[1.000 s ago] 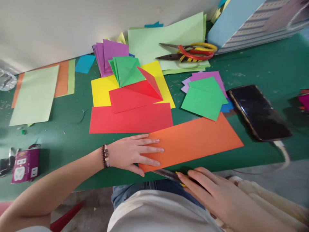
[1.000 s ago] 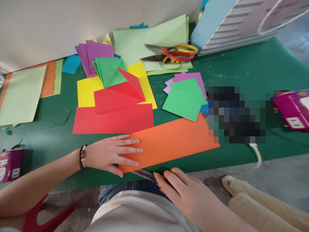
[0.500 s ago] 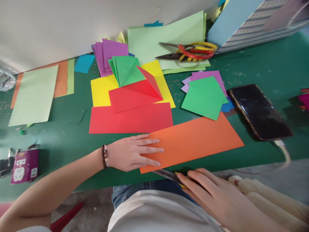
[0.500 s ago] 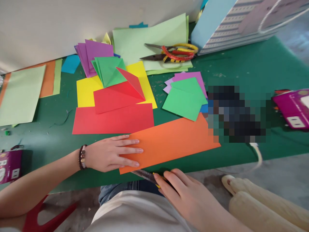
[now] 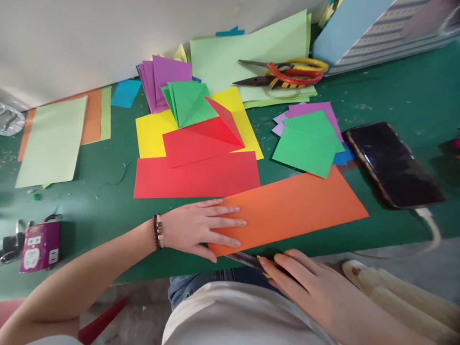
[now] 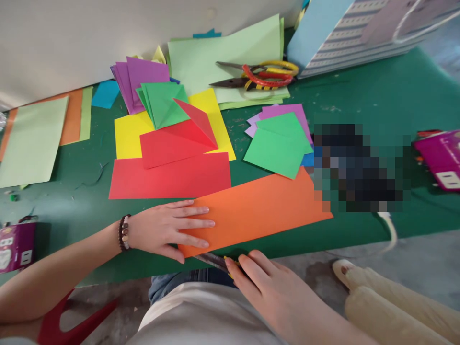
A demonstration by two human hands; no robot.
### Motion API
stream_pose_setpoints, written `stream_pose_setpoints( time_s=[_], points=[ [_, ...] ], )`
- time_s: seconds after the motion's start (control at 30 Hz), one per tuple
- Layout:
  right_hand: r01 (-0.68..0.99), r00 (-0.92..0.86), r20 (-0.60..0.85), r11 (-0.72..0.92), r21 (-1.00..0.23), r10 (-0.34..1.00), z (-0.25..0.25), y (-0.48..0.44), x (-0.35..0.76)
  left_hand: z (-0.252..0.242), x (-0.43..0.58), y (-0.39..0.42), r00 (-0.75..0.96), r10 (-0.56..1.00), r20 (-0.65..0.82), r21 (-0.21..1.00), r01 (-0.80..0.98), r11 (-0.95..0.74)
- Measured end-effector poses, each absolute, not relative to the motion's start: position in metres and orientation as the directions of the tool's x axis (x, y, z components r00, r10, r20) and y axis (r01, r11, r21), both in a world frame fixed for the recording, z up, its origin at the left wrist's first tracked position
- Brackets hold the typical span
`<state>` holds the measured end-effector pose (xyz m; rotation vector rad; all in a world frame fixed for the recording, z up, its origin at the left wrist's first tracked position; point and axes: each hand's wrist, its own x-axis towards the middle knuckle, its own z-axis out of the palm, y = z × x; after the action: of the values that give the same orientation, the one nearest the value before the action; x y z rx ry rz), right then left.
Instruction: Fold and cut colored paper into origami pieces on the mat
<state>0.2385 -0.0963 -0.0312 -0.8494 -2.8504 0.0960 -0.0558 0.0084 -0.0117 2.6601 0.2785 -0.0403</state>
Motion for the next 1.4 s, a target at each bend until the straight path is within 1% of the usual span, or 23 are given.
stream_pose_setpoints(
  time_s=[0.13,0.33,0.47,0.7,0.9,1.03,1.13,1.3,1.4],
  points=[
    [0.556,-0.808,0.154,0.822,-0.123,0.569,-0.034,-0.101,0.244,-0.010,-0.056,0.008,0.979,0.186,-0.083,0.448,0.203,-0.871],
    [0.531,-0.822,0.163,0.838,-0.122,0.545,-0.035,-0.096,0.237,-0.008,-0.055,0.007,0.976,0.203,-0.074,0.466,0.214,-0.859],
    [0.540,-0.816,0.169,0.833,-0.119,0.553,-0.035,-0.095,0.228,-0.009,-0.056,0.006,0.974,0.218,-0.056,0.477,0.218,-0.851],
    [0.532,-0.830,0.116,0.837,-0.130,0.546,-0.035,-0.098,0.221,-0.011,-0.056,0.006,0.977,0.208,-0.051,0.475,0.207,-0.855],
    [0.513,-0.836,0.126,0.842,-0.168,0.534,-0.026,-0.098,0.227,-0.010,-0.056,0.006,0.977,0.207,-0.053,0.469,0.207,-0.858],
    [0.524,-0.829,0.138,0.839,-0.147,0.542,-0.032,-0.099,0.223,-0.010,-0.056,0.005,0.976,0.211,-0.052,0.465,0.211,-0.860],
    [0.522,-0.836,0.109,0.841,-0.143,0.538,-0.034,-0.098,0.218,-0.010,-0.056,0.005,0.976,0.212,-0.056,0.464,0.213,-0.860],
    [0.494,-0.846,0.130,0.852,-0.171,0.517,-0.027,-0.097,0.219,-0.008,-0.055,0.006,0.974,0.209,-0.093,0.463,0.228,-0.857],
    [0.473,-0.852,0.135,0.854,-0.217,0.506,-0.024,-0.098,0.218,-0.008,-0.055,0.006,0.971,0.217,-0.105,0.475,0.240,-0.847]
  ],
)
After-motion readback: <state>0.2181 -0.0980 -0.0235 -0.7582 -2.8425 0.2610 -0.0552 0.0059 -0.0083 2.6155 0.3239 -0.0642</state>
